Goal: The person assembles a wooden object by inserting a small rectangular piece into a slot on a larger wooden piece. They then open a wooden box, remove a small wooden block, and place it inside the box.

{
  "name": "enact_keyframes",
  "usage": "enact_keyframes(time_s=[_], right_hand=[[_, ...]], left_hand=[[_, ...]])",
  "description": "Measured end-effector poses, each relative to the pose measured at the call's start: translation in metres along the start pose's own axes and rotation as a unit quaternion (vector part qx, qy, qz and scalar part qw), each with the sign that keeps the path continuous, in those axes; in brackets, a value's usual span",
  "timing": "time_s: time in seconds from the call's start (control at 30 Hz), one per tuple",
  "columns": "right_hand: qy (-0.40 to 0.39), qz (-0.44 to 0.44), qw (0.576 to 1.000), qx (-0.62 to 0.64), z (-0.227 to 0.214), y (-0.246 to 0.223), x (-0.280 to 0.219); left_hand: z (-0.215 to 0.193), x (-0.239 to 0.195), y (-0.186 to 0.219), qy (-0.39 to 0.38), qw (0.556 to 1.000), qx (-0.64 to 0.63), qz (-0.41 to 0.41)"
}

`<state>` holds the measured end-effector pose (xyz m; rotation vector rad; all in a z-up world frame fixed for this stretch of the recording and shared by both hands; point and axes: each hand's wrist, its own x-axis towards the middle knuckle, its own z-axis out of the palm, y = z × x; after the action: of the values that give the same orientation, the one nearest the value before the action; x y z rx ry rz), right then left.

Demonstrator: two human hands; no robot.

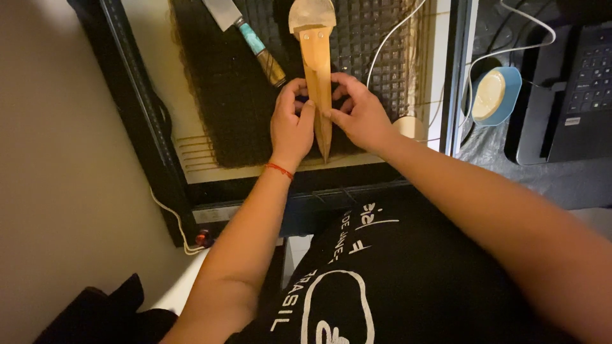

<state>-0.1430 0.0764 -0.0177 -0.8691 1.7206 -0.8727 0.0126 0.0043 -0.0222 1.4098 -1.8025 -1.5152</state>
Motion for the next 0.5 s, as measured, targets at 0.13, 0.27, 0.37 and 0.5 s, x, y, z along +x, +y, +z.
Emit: enact_keyframes(time_s=[0.13,0.27,0.37,0.5], right_hand=[[0.003,0.003,1.0,0.013,0.001,0.0,0.001],[-0.033,-0.021,0.999,-0.02,0.0,-0.013,-0.004],[-0.044,-0.019,0.999,0.009,-0.001,-0.016,-0.006],[-0.049,-0.02,0.998,0.021,0.0,-0.011,-0.007]], left_hand=[[0.0,0.001,0.002,-0.009,1.0,-0.017,-0.004],[-0.003,-0.003,0.011,-0.023,1.0,-0.014,-0.013],[-0.004,-0.003,0.006,-0.029,0.999,-0.026,0.003],[-0.002,-0.006,0.005,-0.021,0.998,-0.051,0.008]])
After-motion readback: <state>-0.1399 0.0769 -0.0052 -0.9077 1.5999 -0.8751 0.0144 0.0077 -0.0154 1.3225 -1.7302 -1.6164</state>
